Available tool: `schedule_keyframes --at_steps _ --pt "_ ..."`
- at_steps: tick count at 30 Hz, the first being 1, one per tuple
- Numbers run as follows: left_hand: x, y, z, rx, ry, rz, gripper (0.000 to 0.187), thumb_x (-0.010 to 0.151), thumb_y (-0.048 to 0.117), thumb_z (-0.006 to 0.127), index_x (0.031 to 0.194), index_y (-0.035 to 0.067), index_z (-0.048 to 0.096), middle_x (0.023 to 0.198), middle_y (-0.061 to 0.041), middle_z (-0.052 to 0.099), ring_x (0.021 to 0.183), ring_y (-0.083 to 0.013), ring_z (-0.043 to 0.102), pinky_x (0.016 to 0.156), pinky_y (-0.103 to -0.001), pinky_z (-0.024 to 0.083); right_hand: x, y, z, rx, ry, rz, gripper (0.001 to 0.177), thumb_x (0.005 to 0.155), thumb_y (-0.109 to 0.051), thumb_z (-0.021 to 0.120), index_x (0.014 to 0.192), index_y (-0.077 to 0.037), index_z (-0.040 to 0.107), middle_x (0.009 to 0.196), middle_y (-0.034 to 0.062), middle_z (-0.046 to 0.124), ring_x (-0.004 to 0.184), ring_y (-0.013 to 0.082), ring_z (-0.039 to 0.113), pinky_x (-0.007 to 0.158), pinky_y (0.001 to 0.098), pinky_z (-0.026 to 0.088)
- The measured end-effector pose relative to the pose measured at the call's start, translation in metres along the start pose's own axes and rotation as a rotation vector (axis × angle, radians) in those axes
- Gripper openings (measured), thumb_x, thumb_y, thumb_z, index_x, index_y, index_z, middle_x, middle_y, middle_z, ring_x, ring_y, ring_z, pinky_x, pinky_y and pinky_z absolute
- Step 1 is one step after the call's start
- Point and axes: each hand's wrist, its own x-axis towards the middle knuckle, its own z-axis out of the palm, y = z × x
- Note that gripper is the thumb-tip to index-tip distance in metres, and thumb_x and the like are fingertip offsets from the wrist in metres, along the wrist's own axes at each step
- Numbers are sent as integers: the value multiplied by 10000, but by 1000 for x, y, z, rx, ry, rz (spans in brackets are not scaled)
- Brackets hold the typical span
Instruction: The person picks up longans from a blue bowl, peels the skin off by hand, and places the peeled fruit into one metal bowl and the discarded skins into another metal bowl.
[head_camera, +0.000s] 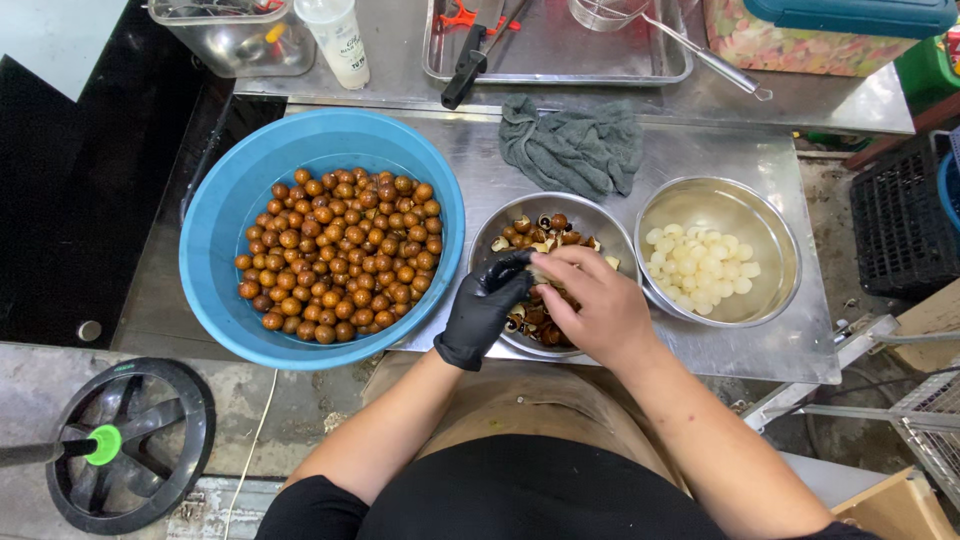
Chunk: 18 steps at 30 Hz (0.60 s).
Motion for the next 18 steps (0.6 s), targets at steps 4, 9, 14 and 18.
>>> schedule_keyframes --at_steps 4,9,14,18 --pt "2 -10 -5 81 -14 105 377 965 25 652 1339 4 611 1280 -98 679 1175 -151 646 1010 -311 536 8 2 0 -86 -43 -95 304 819 -78 769 1120 -109 746 1121 41 731 876 207 730 693 311 583" --pt "1 -15 1 -137 108 -105 344 990 118 621 1315 9 647 1192 -105 706 1041 -176 690 897 -334 571 1 4 10 -18 36 -138 288 800 -37 772 1080 -74 714 1070 92 729 909 242 726 781 330 593" --pt "12 -15 6 -194 168 -147 382 1025 210 585 1349 25 668 1207 -101 712 1070 -195 668 914 -356 540 -20 22 15 -6 118 -98 220 884 -50 777 1092 -49 705 1085 121 730 918 224 725 756 313 582" --pt "8 7 -3 667 -39 356 377 1026 179 610 1382 58 637 1401 -163 646 1334 -285 583 1117 -382 462 -53 91 -6 -68 188 344 151 1052 -150 858 1121 -69 750 828 -6 611 650 55 509 595 202 399"
